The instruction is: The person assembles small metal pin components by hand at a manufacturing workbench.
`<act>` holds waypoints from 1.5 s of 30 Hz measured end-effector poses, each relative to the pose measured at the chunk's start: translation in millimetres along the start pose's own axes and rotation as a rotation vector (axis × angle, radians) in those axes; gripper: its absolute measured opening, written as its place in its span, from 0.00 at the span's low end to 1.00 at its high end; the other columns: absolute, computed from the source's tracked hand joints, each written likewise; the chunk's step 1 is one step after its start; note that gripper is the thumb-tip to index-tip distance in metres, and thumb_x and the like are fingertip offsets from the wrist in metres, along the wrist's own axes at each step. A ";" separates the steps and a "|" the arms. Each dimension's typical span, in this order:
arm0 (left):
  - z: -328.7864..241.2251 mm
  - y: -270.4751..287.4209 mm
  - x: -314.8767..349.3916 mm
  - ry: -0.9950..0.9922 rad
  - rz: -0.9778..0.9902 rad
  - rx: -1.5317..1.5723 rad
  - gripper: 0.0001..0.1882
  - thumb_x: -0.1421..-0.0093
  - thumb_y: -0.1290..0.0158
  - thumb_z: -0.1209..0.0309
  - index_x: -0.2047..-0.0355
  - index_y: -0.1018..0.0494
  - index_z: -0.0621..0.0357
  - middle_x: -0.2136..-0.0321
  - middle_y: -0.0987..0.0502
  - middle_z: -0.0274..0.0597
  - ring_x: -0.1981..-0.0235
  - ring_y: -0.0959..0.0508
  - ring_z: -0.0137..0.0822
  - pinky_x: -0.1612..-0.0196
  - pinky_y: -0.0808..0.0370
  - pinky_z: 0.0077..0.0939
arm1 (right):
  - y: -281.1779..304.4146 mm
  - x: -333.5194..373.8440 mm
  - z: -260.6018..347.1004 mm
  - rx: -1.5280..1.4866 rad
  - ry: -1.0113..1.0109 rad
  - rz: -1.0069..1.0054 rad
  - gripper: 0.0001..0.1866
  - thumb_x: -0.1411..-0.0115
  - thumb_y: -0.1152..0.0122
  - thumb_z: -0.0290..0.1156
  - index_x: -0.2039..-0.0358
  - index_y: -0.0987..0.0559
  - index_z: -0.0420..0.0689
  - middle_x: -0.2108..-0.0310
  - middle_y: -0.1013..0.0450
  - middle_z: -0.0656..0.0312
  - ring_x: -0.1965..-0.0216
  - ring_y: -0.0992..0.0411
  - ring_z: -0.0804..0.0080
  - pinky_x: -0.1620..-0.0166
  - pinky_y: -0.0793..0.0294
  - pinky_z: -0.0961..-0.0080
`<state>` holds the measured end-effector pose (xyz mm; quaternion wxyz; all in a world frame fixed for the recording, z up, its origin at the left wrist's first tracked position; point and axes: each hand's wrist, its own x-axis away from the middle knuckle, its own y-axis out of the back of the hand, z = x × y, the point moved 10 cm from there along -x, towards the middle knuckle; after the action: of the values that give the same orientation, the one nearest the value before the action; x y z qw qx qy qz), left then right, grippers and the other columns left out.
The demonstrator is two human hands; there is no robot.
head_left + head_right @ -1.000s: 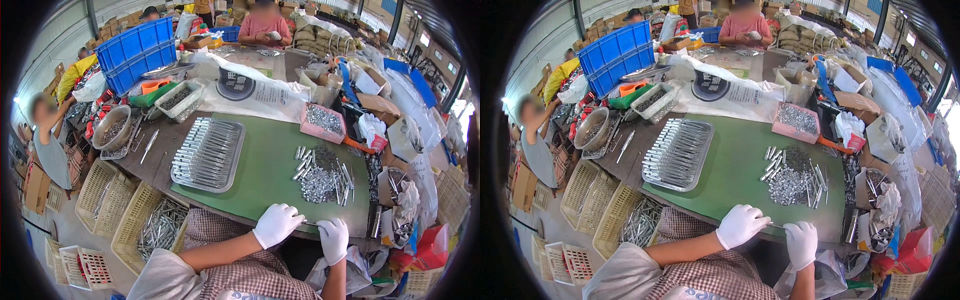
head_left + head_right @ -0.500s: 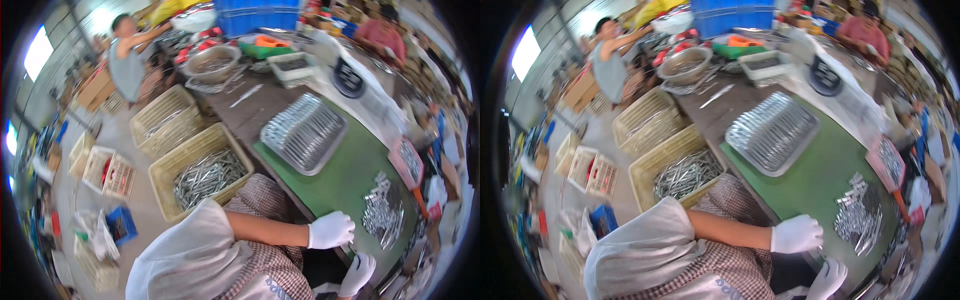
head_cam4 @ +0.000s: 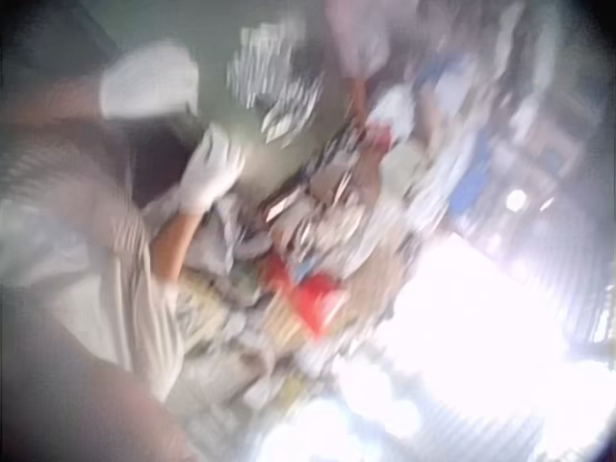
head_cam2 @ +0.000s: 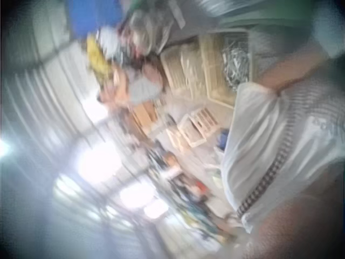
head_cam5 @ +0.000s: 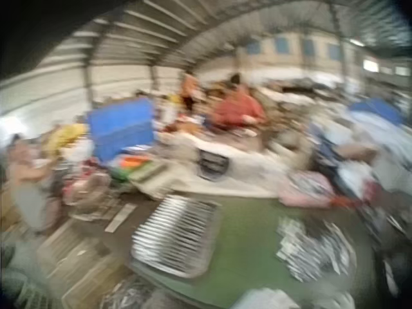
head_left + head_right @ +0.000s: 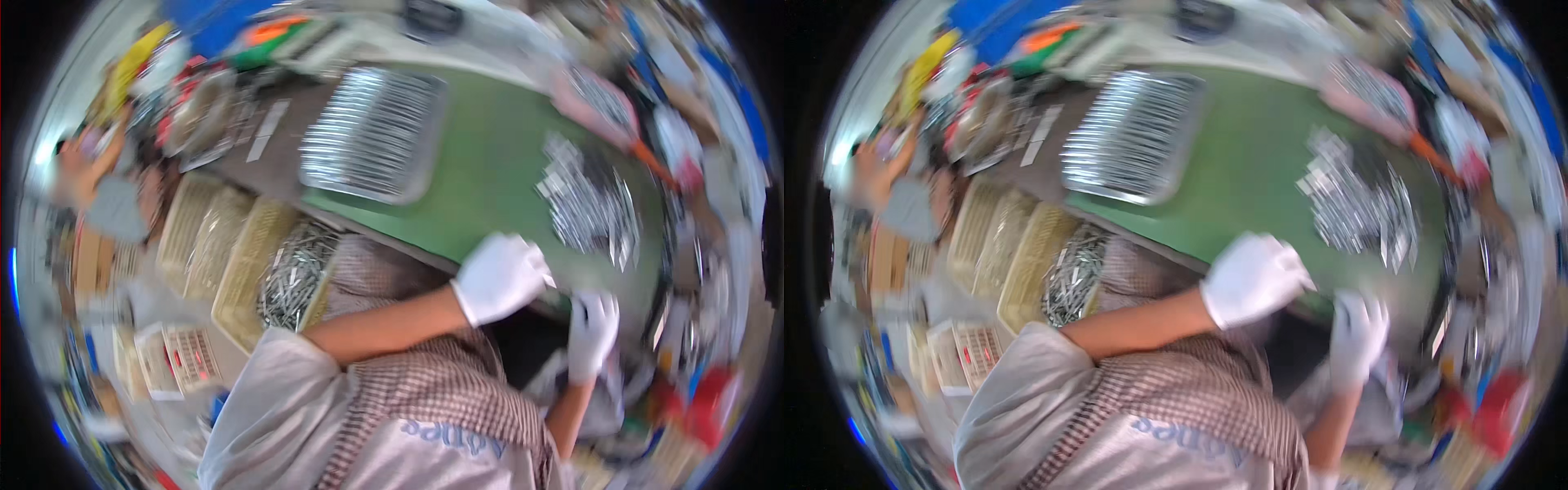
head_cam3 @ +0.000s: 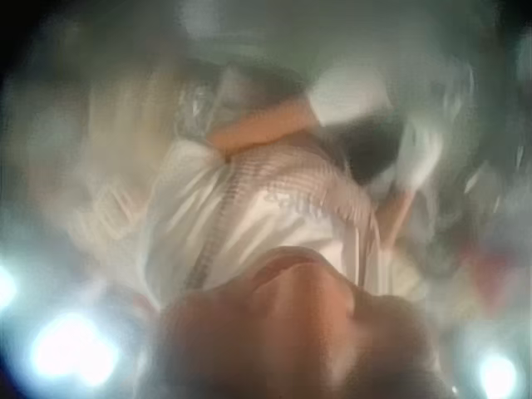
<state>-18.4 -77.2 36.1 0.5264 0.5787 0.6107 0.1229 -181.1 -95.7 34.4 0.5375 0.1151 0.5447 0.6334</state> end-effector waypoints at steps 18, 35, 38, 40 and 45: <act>-3.9 3.2 1.4 -0.001 -0.006 0.004 0.09 0.51 0.35 0.69 0.67 0.19 0.51 0.73 0.25 0.34 0.71 0.25 0.39 0.67 0.29 0.35 | 2.0 -4.1 3.3 -0.022 -0.011 -0.034 0.08 0.46 0.36 0.24 0.65 0.20 0.49 0.65 0.24 0.62 0.60 0.27 0.56 0.55 0.30 0.61; -3.7 5.3 1.3 -0.021 -0.008 -0.006 0.10 0.51 0.35 0.69 0.66 0.19 0.49 0.72 0.25 0.33 0.72 0.25 0.39 0.67 0.31 0.35 | 14.1 -27.3 -7.5 -0.141 -0.079 -0.151 0.05 0.49 0.34 0.24 0.70 0.18 0.46 0.68 0.22 0.62 0.62 0.25 0.57 0.55 0.28 0.61; -4.5 3.3 0.2 -0.032 -0.021 -0.003 0.10 0.50 0.35 0.69 0.67 0.19 0.49 0.72 0.25 0.33 0.72 0.26 0.38 0.67 0.31 0.35 | 11.4 -50.4 -33.3 -0.047 -0.094 -0.139 0.05 0.47 0.34 0.26 0.68 0.17 0.46 0.69 0.21 0.58 0.64 0.24 0.56 0.58 0.27 0.63; -5.0 3.7 0.0 -0.030 -0.021 -0.004 0.09 0.50 0.35 0.69 0.67 0.19 0.49 0.73 0.25 0.33 0.72 0.26 0.38 0.68 0.31 0.35 | 2.3 -65.3 -44.4 -0.023 -0.091 -0.126 0.04 0.47 0.34 0.27 0.68 0.17 0.47 0.69 0.21 0.58 0.65 0.24 0.56 0.59 0.27 0.63; 0.2 4.2 -1.8 0.009 -0.010 -0.003 0.09 0.50 0.35 0.69 0.67 0.19 0.49 0.74 0.25 0.32 0.72 0.25 0.38 0.68 0.30 0.34 | -7.1 -76.6 -41.9 0.074 -0.108 -0.058 0.04 0.47 0.33 0.31 0.69 0.17 0.50 0.69 0.23 0.61 0.64 0.25 0.56 0.58 0.28 0.62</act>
<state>-16.2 -77.5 40.1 0.5250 0.5743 0.6158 0.1237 -177.4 -182.3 46.3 0.5796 0.1528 0.5410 0.5899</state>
